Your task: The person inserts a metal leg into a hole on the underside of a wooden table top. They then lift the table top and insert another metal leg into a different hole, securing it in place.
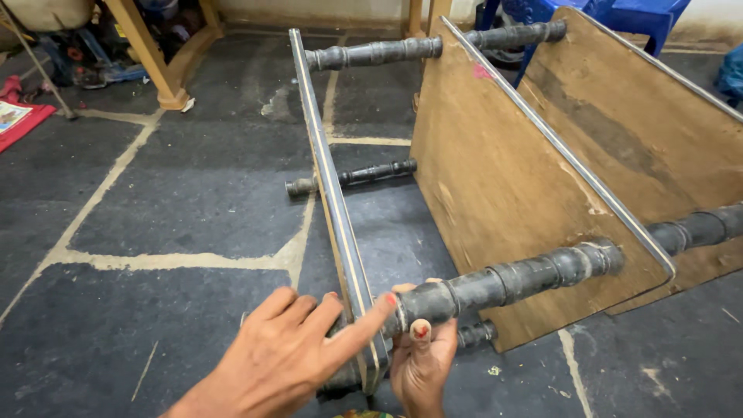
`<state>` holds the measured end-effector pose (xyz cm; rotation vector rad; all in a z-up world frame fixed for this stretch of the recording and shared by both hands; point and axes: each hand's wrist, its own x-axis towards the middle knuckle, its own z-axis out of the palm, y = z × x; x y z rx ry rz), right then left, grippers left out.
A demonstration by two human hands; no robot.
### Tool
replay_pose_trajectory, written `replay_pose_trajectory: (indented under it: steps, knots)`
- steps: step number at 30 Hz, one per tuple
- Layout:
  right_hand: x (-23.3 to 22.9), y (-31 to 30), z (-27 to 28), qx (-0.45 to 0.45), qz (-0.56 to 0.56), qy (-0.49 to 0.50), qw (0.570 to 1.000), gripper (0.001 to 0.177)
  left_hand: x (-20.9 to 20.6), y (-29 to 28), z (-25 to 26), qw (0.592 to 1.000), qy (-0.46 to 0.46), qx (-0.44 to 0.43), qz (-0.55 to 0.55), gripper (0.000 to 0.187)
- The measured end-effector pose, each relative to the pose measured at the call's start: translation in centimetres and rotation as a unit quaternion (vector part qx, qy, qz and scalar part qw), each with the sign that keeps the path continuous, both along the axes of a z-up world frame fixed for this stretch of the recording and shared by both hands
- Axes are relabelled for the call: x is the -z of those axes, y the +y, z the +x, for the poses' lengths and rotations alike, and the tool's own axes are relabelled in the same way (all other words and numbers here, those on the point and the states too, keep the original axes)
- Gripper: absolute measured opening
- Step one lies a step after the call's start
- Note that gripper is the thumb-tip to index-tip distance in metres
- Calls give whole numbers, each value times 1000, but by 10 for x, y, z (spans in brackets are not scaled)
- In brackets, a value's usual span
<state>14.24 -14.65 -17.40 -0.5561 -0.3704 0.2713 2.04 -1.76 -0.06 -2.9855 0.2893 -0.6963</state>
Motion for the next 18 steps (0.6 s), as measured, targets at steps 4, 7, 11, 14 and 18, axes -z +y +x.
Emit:
replay_pose_trajectory:
  steps: [4, 7, 11, 14, 18]
  knots:
    - [2, 1, 2, 2, 11, -3, 1000, 76, 9, -7, -3, 997, -73, -22, 15, 70]
    - [4, -2, -1, 10, 9, 11, 1000, 76, 14, -15, -4, 992, -110, -58, -6, 62]
    - [-6, 3, -3, 29, 21, 21, 999, 75, 7, -24, -5, 989, -119, -82, -13, 63]
    - [-8, -2, -8, 39, 18, 23, 999, 74, 5, -33, -15, 983, -56, -113, -131, 75]
    - [-17, -9, -9, 6, 7, 15, 1000, 72, -11, -29, -19, 926, 57, -171, -333, 87]
